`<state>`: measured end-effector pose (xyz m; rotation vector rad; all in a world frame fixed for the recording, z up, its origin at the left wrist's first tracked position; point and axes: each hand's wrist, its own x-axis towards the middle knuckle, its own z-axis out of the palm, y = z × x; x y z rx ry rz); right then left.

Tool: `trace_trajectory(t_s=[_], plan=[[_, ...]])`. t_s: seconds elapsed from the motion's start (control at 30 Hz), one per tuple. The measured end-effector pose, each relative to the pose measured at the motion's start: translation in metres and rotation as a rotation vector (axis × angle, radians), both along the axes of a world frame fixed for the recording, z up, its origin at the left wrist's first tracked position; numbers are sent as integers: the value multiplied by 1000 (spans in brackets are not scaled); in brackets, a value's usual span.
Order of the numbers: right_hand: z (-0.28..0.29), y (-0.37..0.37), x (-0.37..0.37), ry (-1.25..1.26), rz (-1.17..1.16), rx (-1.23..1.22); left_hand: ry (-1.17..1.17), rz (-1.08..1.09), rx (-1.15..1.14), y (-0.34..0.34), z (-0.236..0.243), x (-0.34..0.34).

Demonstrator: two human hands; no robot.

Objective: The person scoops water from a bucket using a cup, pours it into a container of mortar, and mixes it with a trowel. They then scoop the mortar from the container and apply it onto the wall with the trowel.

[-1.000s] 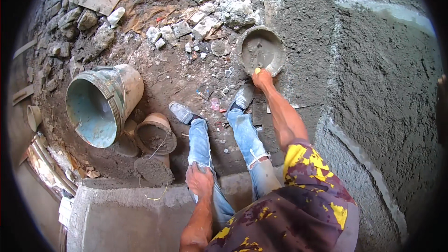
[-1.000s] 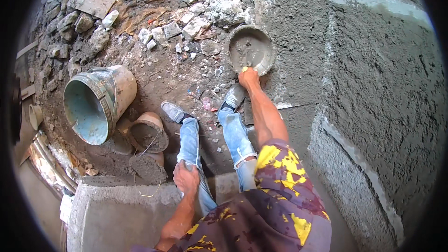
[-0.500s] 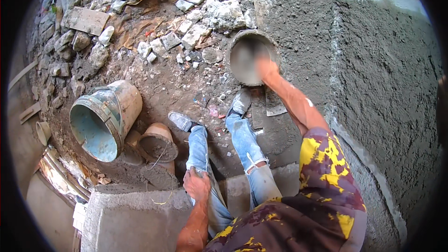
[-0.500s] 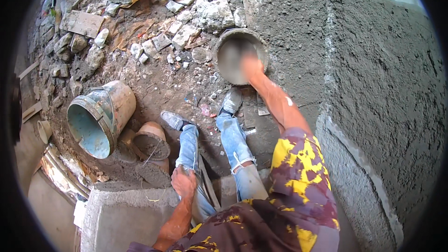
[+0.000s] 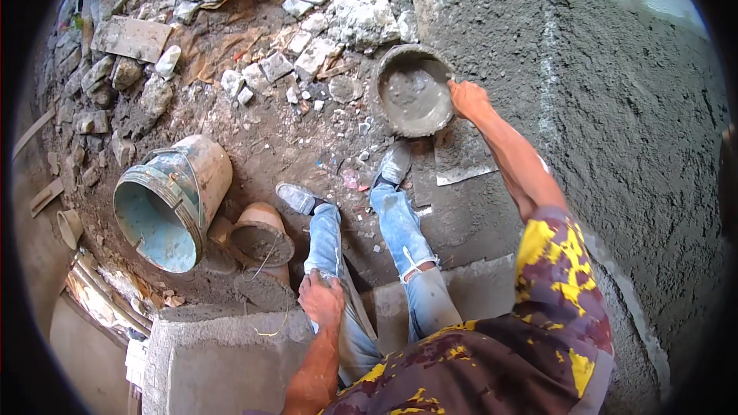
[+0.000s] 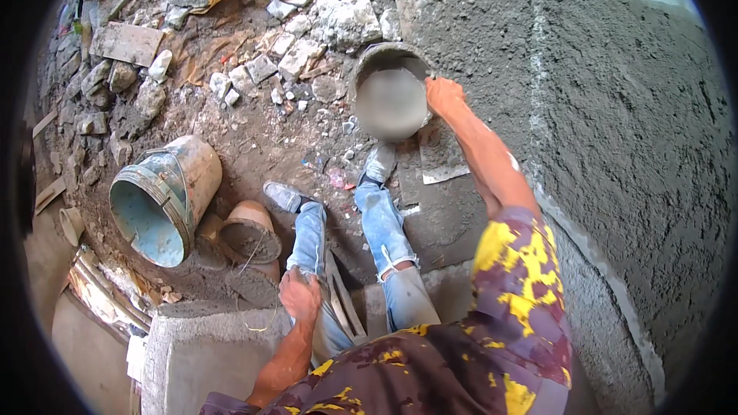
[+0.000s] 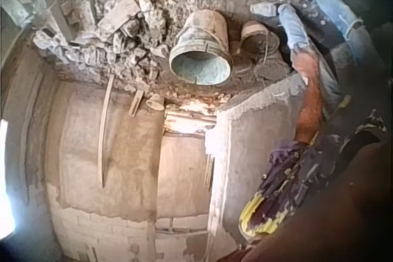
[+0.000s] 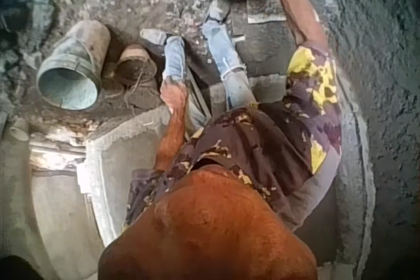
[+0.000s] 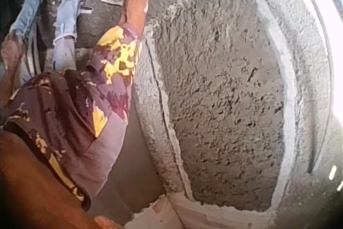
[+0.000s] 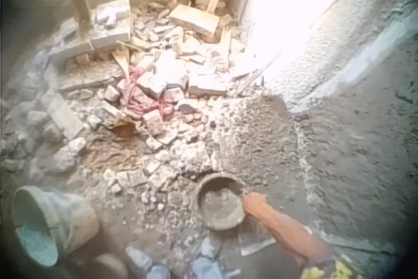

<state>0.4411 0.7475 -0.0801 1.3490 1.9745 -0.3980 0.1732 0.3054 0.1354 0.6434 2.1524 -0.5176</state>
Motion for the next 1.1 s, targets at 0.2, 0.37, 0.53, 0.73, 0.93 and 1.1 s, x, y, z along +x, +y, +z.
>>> trace_trajectory(t_s=[0.2, 0.37, 0.53, 0.73, 0.93, 1.1], plan=[[-29, -54, -5, 252, -719, -626, 33, 12, 41, -6, -6, -7], [-22, -102, -11, 711, -1630, -772, 0, -12, -11, 4, -2, 3], [-37, -128, -16, 1082, -2112, -979, 29, -15, -21, 8, -8, 12], [12, -128, -3, 1140, -1955, -910, 35, -4, 8, 5, -3, 18], [28, -37, 9, 323, -394, -154, 41, 8, 17, 7, -3, 23], [-29, -73, -14, 291, 23, -55, 38, 20, 39, 6, -3, 23]])
